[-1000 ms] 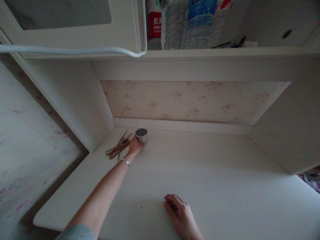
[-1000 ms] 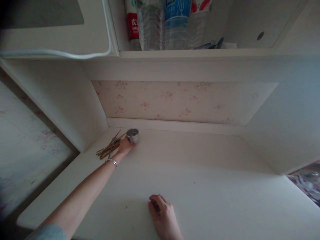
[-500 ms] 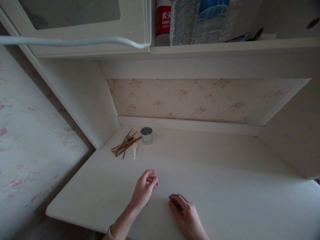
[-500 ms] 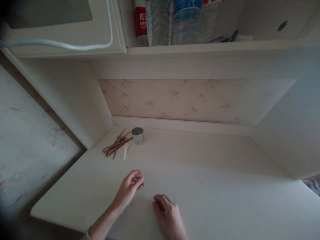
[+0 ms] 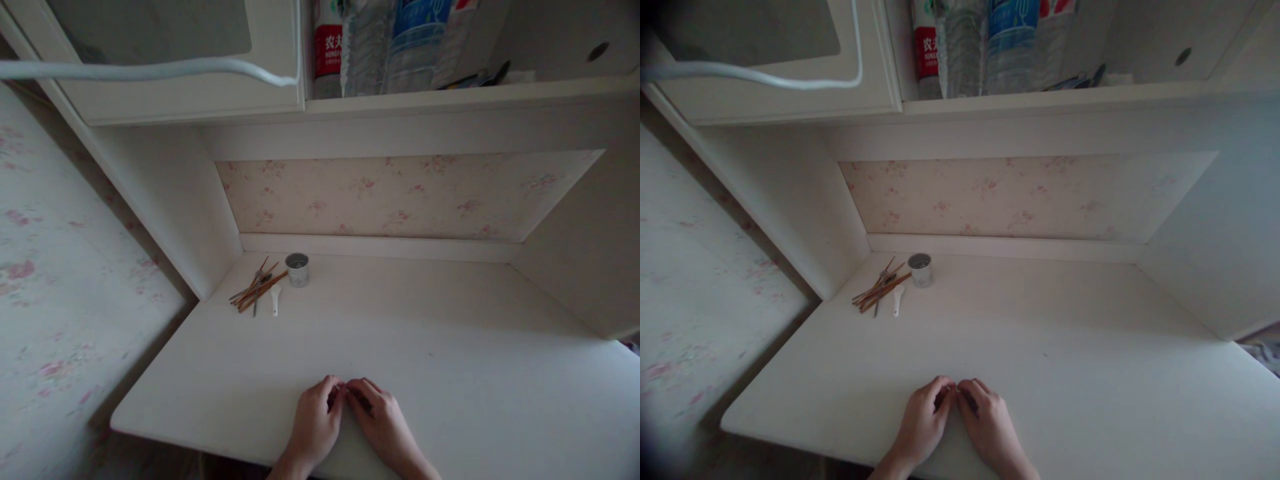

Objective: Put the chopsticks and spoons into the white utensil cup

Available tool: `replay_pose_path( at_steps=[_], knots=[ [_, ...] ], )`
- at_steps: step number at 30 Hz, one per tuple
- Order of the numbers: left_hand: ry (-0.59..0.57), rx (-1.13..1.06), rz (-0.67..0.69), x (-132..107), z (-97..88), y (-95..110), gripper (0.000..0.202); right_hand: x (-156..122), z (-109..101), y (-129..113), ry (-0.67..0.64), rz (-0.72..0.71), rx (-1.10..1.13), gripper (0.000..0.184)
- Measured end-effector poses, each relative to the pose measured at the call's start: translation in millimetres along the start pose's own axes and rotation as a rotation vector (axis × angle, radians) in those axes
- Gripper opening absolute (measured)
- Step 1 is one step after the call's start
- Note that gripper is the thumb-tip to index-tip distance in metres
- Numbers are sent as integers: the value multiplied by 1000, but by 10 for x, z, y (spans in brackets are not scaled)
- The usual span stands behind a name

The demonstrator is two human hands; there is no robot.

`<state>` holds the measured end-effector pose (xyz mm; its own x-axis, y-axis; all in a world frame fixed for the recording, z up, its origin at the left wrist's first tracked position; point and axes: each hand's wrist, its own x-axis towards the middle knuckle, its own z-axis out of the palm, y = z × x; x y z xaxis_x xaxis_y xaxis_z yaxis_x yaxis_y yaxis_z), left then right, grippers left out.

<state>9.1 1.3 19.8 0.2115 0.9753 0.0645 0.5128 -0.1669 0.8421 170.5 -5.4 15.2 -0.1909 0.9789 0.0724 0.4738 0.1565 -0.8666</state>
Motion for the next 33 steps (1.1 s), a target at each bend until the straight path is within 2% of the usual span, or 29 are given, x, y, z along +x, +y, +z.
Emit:
replay_pose_path(
  at_steps=[4, 15, 33],
  knots=[
    [29, 16, -6, -27, -8, 17, 21, -7, 7, -4, 14, 8, -15, 22],
    [-26, 24, 12, -36, -31, 47, 22, -24, -21, -77, 32, -1, -30, 22],
    [-31, 46, 5, -20, 0, 38, 20, -4, 2, -15, 18, -17, 11, 19]
  ],
)
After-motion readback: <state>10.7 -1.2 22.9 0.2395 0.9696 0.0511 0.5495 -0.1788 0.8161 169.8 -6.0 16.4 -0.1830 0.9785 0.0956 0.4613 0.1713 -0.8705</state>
